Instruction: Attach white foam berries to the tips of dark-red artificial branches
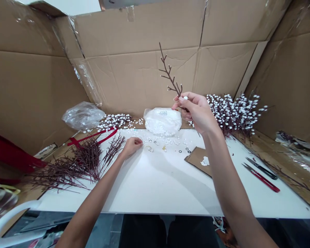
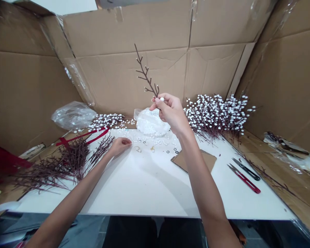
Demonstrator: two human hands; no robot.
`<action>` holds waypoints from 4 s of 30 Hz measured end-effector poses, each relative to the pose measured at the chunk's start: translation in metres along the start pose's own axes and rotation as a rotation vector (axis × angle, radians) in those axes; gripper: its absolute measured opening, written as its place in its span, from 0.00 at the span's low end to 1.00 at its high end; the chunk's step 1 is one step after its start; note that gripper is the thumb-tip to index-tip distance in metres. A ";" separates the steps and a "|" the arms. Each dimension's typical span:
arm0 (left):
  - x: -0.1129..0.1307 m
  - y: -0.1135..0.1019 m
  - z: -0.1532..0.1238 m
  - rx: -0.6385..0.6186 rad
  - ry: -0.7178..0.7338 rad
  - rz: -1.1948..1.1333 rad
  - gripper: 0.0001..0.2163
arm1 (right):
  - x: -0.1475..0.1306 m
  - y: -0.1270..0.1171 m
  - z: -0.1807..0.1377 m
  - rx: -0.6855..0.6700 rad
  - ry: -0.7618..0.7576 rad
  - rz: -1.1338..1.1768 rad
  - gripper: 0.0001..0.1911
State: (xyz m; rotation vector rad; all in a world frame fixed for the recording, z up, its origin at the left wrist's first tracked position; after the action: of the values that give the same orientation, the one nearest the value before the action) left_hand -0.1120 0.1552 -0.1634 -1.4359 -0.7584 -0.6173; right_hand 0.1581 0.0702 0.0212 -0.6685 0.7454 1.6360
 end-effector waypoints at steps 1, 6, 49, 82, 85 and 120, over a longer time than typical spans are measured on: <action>-0.001 0.002 0.000 0.006 0.015 0.012 0.09 | -0.001 0.001 0.000 -0.004 0.005 0.005 0.04; 0.005 0.002 0.001 0.054 0.072 0.013 0.07 | -0.004 0.004 -0.002 -0.026 0.033 0.040 0.05; 0.237 0.018 -0.095 -0.267 0.300 -1.413 0.05 | -0.050 0.007 -0.018 0.058 -0.504 -0.726 0.07; 0.237 0.017 -0.100 -0.157 0.352 -1.451 0.06 | -0.054 0.009 -0.023 0.123 -0.636 -0.871 0.10; 0.237 0.016 -0.101 -0.122 0.352 -1.437 0.06 | -0.055 0.010 -0.022 0.129 -0.650 -0.872 0.10; 0.241 0.011 -0.106 -0.065 0.442 -1.332 0.06 | -0.048 0.008 -0.020 0.148 -0.607 -0.771 0.08</action>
State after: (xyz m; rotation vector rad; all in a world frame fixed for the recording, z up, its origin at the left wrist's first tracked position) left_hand 0.0582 0.0667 0.0176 -0.6181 -1.2826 -1.8955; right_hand 0.1595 0.0241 0.0461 -0.2602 0.1180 0.9642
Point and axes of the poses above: each hand's wrist, its own z-axis towards the middle knuckle, its own y-axis out of the palm, x = y × z, the point moved 7 cm from there along z, towards the middle knuckle, and after that the axes turned 12 degrees about -y, right-handed, at the moved point
